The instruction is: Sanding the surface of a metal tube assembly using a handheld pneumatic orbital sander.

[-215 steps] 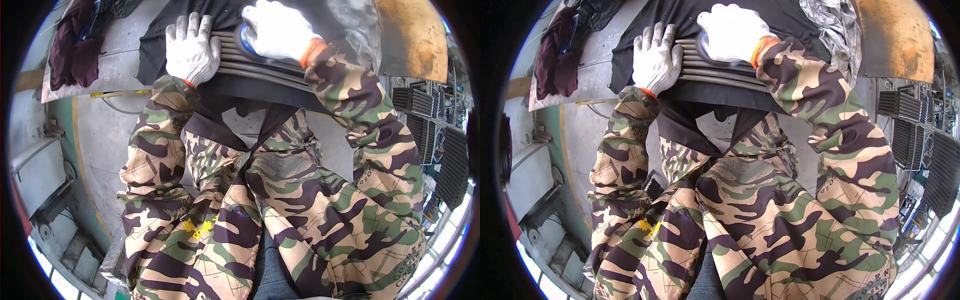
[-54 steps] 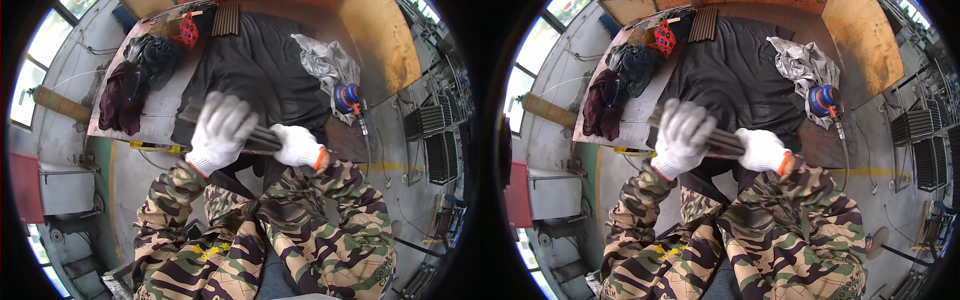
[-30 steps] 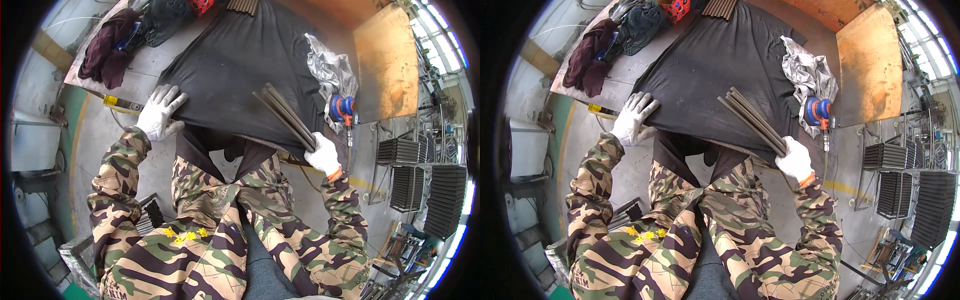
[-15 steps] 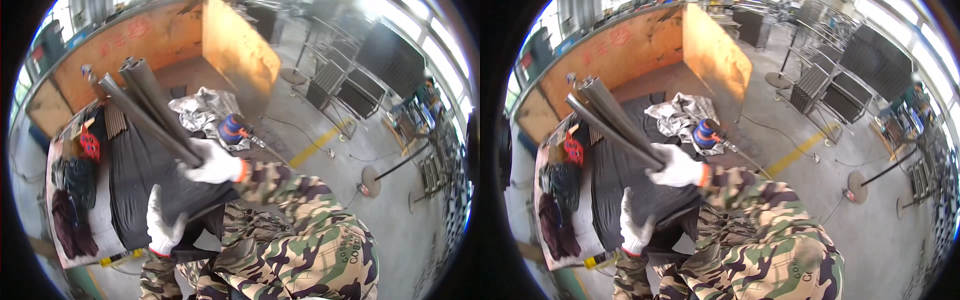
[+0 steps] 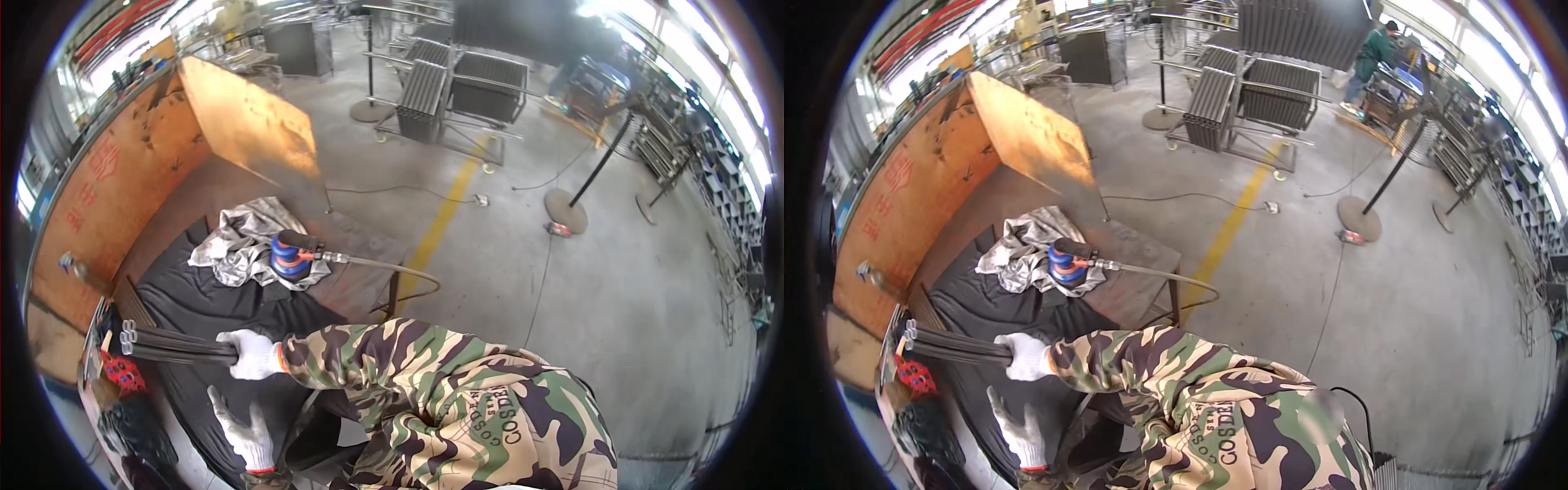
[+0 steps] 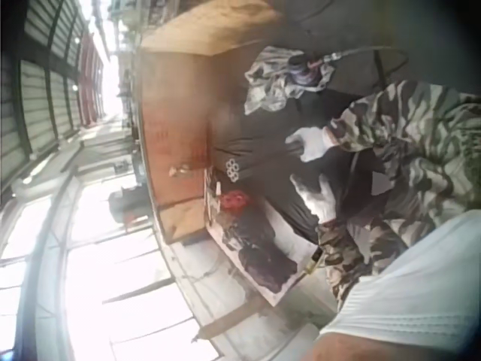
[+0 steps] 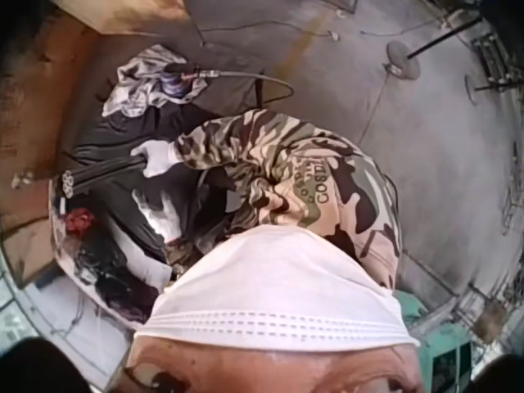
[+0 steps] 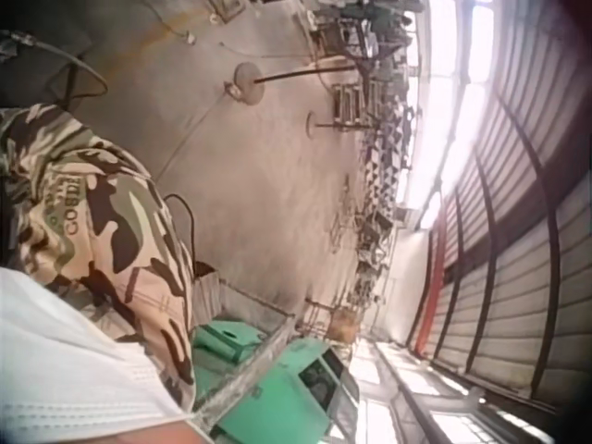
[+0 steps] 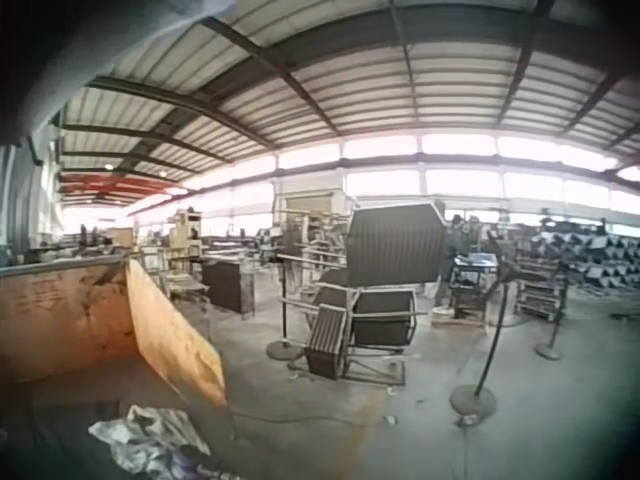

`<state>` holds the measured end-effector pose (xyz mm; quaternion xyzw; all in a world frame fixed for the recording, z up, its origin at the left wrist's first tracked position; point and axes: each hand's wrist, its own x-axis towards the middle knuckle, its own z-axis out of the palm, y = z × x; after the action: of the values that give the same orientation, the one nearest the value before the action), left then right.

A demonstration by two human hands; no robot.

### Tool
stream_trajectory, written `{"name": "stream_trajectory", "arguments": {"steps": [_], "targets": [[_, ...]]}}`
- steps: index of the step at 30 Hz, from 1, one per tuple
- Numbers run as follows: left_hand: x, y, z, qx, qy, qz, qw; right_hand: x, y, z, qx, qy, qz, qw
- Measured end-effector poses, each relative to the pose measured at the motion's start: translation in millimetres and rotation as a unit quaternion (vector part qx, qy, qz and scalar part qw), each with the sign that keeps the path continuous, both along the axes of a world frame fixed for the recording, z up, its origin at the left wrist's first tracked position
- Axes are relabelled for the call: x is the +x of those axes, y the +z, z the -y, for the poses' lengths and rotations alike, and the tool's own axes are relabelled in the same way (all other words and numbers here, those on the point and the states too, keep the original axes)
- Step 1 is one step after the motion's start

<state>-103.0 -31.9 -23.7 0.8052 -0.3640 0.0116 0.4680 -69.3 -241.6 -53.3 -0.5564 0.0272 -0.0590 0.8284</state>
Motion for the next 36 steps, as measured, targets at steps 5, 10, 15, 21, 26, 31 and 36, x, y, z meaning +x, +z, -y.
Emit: {"name": "stream_trajectory", "arguments": {"steps": [5, 10, 15, 21, 26, 31, 36], "targets": [[13, -22, 42, -0.050, 0.020, -0.048, 0.997, -60, 74, -8, -0.064, -0.093, -0.030, 0.993], [62, -118, 28, -0.240, 0.065, -0.245, 0.937, -69, 65, -40, 0.010, -0.156, -0.097, 0.983], [49, -46, -11, 0.076, 0.067, -0.107, 0.989, -77, 98, -31, -0.010, -0.158, -0.013, 0.987], [55, 42, -56, 0.316, 0.098, 0.133, 0.934, -19, 50, -11, 0.253, -0.174, -0.123, 0.944], [113, 2, -82, 0.387, 0.105, 0.103, 0.910, -9, 21, -26, 0.370, -0.113, -0.154, 0.909], [149, -36, -99, 0.380, 0.056, 0.188, 0.904, -19, 13, -31, 0.250, 0.028, -0.333, 0.909], [152, -35, -91, 0.361, 0.041, 0.158, 0.918, -53, 58, -32, -0.187, 0.121, -0.033, 0.974]]}}
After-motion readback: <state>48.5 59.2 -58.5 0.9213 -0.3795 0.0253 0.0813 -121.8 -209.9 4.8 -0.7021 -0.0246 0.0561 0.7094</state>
